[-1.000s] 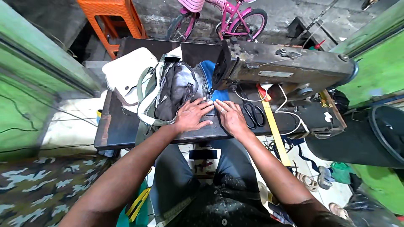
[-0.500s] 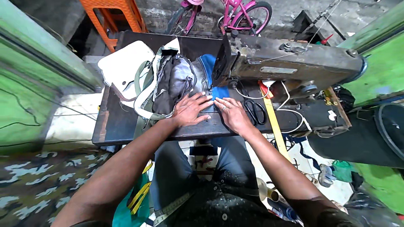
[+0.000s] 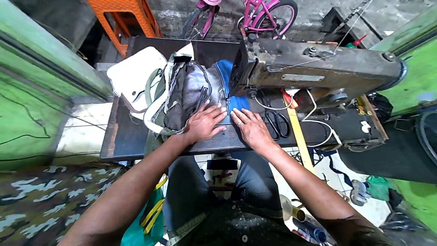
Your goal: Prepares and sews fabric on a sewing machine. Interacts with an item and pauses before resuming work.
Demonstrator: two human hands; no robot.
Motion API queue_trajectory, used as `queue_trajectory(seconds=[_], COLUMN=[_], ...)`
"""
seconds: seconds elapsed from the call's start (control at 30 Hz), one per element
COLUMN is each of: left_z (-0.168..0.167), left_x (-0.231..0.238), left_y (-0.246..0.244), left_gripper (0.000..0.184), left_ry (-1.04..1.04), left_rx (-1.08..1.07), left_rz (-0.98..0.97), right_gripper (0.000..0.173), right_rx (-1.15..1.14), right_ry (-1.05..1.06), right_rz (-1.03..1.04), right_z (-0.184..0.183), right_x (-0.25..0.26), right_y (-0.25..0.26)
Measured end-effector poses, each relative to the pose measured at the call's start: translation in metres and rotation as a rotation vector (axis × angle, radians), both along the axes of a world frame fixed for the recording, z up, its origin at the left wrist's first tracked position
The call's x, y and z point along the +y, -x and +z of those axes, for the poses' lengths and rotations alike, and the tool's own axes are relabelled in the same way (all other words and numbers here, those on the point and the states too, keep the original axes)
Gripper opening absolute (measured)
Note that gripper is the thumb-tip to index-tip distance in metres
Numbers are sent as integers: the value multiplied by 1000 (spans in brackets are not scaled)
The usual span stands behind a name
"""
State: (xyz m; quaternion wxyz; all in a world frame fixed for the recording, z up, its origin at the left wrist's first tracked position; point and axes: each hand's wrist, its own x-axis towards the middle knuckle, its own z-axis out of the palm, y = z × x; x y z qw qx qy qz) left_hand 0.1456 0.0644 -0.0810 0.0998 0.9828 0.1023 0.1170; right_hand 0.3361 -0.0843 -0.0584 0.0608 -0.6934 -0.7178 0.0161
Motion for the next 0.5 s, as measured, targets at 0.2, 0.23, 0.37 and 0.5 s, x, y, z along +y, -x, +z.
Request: queue_trajectory(seconds=[0.2, 0.23, 0.37, 0.5], left_z=[5, 5, 7, 5], left_x=[0, 1, 5, 12], left_y=[-3, -4, -8, -12], left_gripper=[55, 55, 49, 43], left_ry=[-16, -25, -33, -18], left_rx=[59, 58, 49, 31], left_rz=[20, 26, 54, 70], right_gripper=[51, 51, 50, 50], right_rx=[-56, -57, -50, -34], right_ry=[30, 33, 22, 22], right_rz=[13, 15, 14, 8], right_z=[3, 3, 2, 2], right_x=[5, 6, 12, 19], right_y=[1, 0, -2, -7])
